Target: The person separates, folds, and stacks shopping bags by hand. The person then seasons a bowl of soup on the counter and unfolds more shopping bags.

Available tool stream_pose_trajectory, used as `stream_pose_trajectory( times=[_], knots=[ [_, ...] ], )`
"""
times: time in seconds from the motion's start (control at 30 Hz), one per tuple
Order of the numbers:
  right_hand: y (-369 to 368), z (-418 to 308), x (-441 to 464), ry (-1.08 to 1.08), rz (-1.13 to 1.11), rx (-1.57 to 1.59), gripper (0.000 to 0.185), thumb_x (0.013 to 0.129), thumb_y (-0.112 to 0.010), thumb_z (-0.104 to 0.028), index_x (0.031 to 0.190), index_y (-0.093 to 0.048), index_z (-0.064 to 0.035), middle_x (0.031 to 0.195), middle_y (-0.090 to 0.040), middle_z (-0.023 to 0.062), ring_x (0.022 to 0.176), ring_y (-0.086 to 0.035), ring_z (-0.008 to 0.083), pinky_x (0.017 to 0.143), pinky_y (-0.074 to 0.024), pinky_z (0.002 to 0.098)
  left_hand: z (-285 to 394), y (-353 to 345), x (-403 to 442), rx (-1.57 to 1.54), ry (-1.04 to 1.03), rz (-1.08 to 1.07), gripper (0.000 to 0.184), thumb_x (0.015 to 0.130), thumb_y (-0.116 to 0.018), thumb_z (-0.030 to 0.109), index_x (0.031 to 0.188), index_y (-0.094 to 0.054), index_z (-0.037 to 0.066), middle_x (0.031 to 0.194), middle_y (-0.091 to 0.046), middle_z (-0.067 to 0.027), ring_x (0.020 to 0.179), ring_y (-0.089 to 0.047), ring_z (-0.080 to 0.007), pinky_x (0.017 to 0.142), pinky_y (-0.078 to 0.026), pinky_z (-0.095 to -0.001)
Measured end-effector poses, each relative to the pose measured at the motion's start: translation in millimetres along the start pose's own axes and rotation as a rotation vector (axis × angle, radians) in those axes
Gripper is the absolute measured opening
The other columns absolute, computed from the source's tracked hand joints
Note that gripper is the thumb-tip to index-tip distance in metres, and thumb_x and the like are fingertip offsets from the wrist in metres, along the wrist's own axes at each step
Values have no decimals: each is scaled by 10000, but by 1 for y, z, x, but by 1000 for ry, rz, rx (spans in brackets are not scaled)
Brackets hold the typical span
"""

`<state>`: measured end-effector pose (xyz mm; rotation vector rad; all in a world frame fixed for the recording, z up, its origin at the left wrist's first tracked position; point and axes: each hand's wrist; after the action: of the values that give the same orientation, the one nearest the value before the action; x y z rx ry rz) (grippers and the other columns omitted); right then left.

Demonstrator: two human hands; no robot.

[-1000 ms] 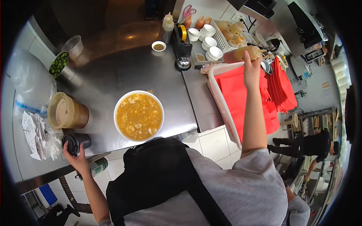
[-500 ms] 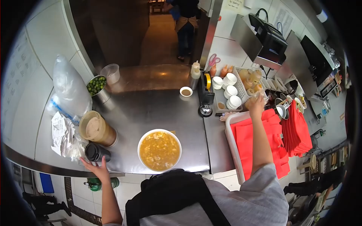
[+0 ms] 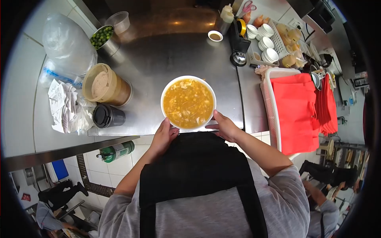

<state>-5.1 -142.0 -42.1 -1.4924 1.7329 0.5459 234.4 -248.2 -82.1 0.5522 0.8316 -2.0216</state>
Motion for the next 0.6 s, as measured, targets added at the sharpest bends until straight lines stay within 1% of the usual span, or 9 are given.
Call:
stream_pose_trajectory(
  times=[0.07,0.13,0.2,0.23,0.27,0.33,0.47,0.5,0.6],
  knots=[
    [-8,8,6,87,43,180,642,989,-250,-548,1481,-203,-138,1442,-366,73,1263,-420,256,1040,-173,640,-1,0,7,-20,-14,-65,568,1013,-337,440,1390,-314,16,1335,-463,-130,1145,-523,-211,997,-415,-351],
    [-16,7,4,84,88,205,642,988,-264,-550,1480,-208,-142,1425,-384,54,1235,-432,254,1046,-156,635,6,-1,4,-51,-9,-98,557,1018,-331,421,1386,-311,3,1344,-453,-137,1170,-512,-222,1015,-409,-360],
    [-18,11,9,128,126,232,644,986,-272,-551,1478,-212,-140,1410,-397,65,1186,-458,250,1032,-246,595,8,-1,6,-78,-7,-130,546,1024,-324,402,1382,-307,-10,1352,-444,-144,1196,-501,-232,1033,-402,-369],
    [-19,16,15,187,107,309,670,977,-294,-569,1474,-220,-126,1387,-412,77,1135,-479,241,984,-357,529,8,0,9,-117,-25,-131,545,1025,-324,393,1376,-304,-23,1352,-441,-153,1210,-493,-248,1047,-395,-378],
    [-20,16,18,188,115,318,670,977,-294,-569,1474,-220,-126,1387,-412,77,1135,-479,241,984,-357,529,8,0,12,-153,-45,-133,543,1026,-323,383,1371,-301,-36,1351,-438,-162,1224,-484,-264,1061,-388,-388],
    [-23,10,23,206,207,306,701,964,-317,-591,1466,-239,-107,1366,-425,85,1119,-487,235,925,-423,469,8,-1,18,-173,-57,-131,540,1027,-324,377,1362,-304,-47,1342,-446,-171,1226,-483,-275,1070,-382,-396],
    [-24,0,45,281,240,281,702,961,-321,-598,1445,-291,-91,1295,-488,105,1075,-515,219,944,-420,402,16,-6,25,-264,-125,-90,519,1028,-322,361,1338,-325,-55,1314,-472,-184,1222,-489,-281,1065,-400,-400],
    [-26,-6,50,281,260,267,677,967,-321,-584,1427,-331,-87,1210,-539,96,1021,-528,193,917,-427,363,19,-6,27,-251,-122,-103,519,1028,-322,361,1338,-325,-55,1314,-472,-184,1222,-489,-281,1065,-400,-400],
    [-22,-19,70,326,221,201,655,971,-329,-569,1409,-366,-84,1149,-563,78,969,-525,163,882,-432,351,30,-4,35,-277,-201,-110,515,1028,-315,366,1319,-345,-57,1302,-485,-182,1216,-495,-274,1048,-426,-404]
  ],
)
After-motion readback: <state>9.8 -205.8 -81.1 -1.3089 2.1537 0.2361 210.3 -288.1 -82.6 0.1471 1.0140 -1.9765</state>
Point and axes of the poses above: each hand's wrist, its own x-axis towards the middle knuckle, its own y-axis out of the back of the hand, z = x × y
